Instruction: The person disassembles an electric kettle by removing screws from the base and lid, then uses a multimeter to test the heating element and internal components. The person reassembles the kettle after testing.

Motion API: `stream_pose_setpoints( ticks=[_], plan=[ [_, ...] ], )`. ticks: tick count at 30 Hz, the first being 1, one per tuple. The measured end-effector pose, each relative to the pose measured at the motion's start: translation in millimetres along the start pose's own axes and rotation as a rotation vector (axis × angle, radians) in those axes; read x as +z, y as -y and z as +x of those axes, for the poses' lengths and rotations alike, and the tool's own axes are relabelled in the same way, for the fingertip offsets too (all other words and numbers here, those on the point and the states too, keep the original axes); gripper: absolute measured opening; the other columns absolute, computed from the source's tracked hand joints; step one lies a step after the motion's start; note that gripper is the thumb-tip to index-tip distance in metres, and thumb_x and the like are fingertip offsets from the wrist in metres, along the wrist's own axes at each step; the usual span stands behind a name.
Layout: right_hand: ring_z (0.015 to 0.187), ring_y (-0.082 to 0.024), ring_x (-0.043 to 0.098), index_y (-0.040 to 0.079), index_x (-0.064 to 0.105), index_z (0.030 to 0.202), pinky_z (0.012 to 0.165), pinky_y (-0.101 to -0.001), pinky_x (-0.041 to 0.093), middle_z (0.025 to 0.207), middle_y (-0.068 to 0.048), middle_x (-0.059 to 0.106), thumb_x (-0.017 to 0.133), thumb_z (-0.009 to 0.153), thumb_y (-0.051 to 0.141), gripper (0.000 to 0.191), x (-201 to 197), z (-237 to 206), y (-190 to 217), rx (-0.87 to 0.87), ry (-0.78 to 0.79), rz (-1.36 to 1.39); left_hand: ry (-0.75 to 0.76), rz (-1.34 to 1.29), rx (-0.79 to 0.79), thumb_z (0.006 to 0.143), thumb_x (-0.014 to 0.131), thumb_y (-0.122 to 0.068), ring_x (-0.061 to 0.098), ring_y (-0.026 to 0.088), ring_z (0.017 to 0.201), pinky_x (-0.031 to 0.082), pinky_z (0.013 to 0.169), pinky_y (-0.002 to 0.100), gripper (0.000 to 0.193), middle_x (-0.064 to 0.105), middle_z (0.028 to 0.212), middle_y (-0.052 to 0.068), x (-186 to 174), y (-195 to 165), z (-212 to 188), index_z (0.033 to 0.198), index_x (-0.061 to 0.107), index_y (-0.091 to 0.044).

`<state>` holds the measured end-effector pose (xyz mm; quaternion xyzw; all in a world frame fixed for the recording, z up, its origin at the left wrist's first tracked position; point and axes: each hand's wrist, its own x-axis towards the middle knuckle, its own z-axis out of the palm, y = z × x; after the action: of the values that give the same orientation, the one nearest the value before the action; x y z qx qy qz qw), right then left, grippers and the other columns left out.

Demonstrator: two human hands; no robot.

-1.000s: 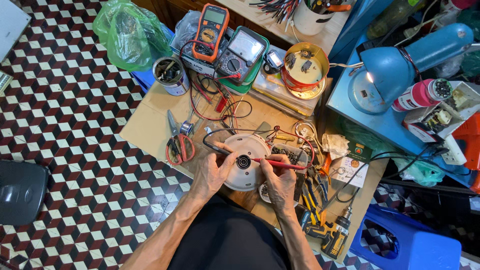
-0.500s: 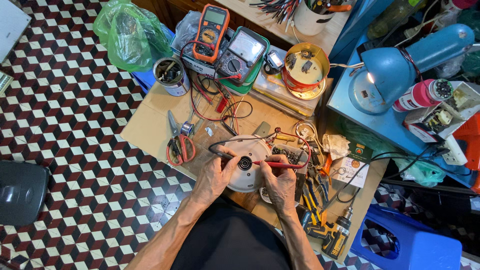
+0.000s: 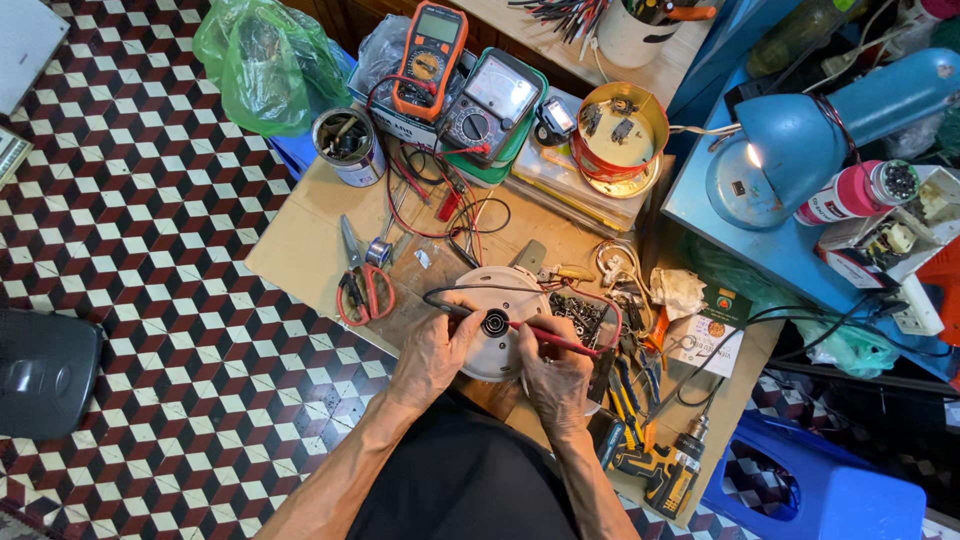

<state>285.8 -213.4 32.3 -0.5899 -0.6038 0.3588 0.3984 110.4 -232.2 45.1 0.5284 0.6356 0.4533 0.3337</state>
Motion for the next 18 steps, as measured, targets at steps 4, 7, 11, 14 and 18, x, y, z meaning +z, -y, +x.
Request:
stream_pose_setpoints(
  ticks=[4,7,11,14,18],
  plan=[
    [0.070,-0.011,0.071,0.003,0.071,0.100,0.064,-0.0275,0.057,0.079,-0.007,0.076,0.074,0.092,0.012,0.012,-0.5,1.9,2.1,-0.003,-0.011,-0.033,0.024,-0.010,-0.068,0.097,0.068,-0.020,0.072,0.024,0.071,0.055,0.065,0.037,0.018,0.072,0.081,0.011,0.4,2.1,-0.3,0.104,0.065,-0.004],
    [0.074,-0.011,0.074,0.003,0.069,0.101,0.066,-0.0269,0.060,0.080,-0.007,0.077,0.073,0.092,0.011,0.013,-0.3,3.9,1.3,0.059,0.013,0.044,0.024,0.002,-0.062,0.098,0.066,-0.021,0.074,0.025,0.076,0.056,0.067,0.038,0.018,0.072,0.085,0.012,-0.3,3.4,0.3,0.105,0.064,-0.005],
    [0.077,-0.013,0.075,0.002,0.068,0.102,0.069,-0.0266,0.062,0.083,-0.009,0.078,0.071,0.093,0.009,0.012,0.2,4.6,-0.6,0.173,0.042,0.197,0.027,-0.009,-0.065,0.099,0.065,-0.021,0.074,0.026,0.078,0.056,0.068,0.038,0.018,0.072,0.085,0.012,-1.1,2.2,1.0,0.106,0.062,-0.005],
    [0.077,-0.013,0.075,0.002,0.068,0.103,0.068,-0.0266,0.062,0.083,-0.009,0.078,0.070,0.094,0.009,0.011,1.2,5.3,-1.3,0.146,0.052,0.197,0.029,-0.020,-0.076,0.099,0.065,-0.022,0.074,0.025,0.077,0.056,0.067,0.038,0.018,0.072,0.084,0.012,-3.3,0.3,1.9,0.106,0.062,-0.005],
    [0.076,-0.013,0.076,0.002,0.067,0.103,0.068,-0.0265,0.063,0.082,-0.009,0.078,0.069,0.094,0.009,0.011,2.5,4.8,-1.8,0.177,0.046,0.235,0.050,-0.027,-0.143,0.099,0.065,-0.023,0.073,0.024,0.073,0.056,0.066,0.037,0.018,0.072,0.080,0.011,-4.3,-1.9,2.1,0.106,0.062,-0.006]
  ],
)
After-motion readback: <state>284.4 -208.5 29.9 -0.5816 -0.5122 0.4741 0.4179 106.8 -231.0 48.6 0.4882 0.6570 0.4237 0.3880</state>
